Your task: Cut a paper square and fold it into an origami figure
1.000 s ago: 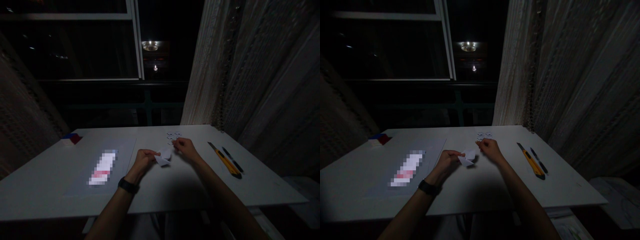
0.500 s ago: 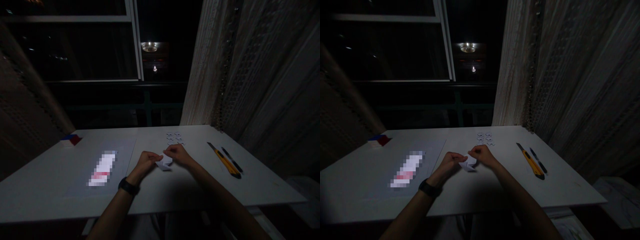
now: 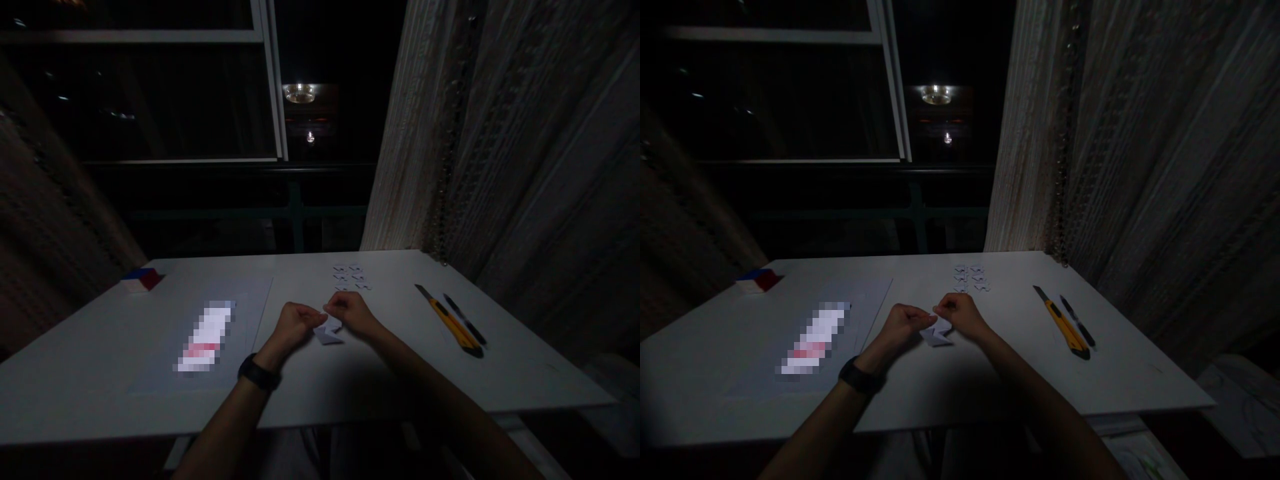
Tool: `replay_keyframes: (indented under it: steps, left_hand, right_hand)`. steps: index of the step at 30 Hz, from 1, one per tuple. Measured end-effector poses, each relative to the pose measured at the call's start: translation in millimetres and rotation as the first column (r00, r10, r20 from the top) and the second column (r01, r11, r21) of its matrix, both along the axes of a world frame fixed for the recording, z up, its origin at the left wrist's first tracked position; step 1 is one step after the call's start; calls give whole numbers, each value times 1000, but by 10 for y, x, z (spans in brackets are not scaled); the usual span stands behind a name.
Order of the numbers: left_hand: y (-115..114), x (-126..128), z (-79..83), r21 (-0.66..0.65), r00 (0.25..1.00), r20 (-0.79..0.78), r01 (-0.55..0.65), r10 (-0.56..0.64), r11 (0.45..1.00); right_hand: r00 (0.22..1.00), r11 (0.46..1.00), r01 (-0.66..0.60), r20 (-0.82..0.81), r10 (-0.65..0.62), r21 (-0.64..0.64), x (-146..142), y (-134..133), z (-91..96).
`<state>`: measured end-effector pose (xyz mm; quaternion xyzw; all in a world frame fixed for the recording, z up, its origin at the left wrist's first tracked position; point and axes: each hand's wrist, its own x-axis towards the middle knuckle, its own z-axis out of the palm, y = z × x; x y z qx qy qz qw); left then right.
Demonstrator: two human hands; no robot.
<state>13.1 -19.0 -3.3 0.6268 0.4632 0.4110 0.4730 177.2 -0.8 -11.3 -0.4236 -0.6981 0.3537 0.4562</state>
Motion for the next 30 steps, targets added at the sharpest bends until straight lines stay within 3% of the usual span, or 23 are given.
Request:
replay_keyframes:
  steps: [6, 11, 16, 22, 25, 30]
  left_hand:
    - [1, 43, -8, 42, 999, -14, -36, 36, 998]
    - [10, 54, -32, -57, 997, 69, -38, 42, 998]
    - [29, 25, -47, -87, 992, 78, -94, 101, 992]
    - [18, 8, -24, -110, 993, 106, -47, 59, 993]
    - [10, 4, -15, -50, 998, 36, -41, 43, 998]
    - [26, 12, -45, 158, 989, -143, -5, 28, 987]
  right_hand:
    - [974, 982, 156, 152, -170, 103, -54, -51, 19]
    - [932, 964, 197, 271, -242, 181, -82, -128, 80]
    - [983, 993, 99, 151, -107, 57, -45, -72, 76]
    - [988, 996, -83, 128, 85, -16, 80, 13, 75]
    - [972, 987, -158, 173, 158, -14, 119, 24, 58]
    - [966, 985, -170, 192, 172, -31, 123, 29, 18]
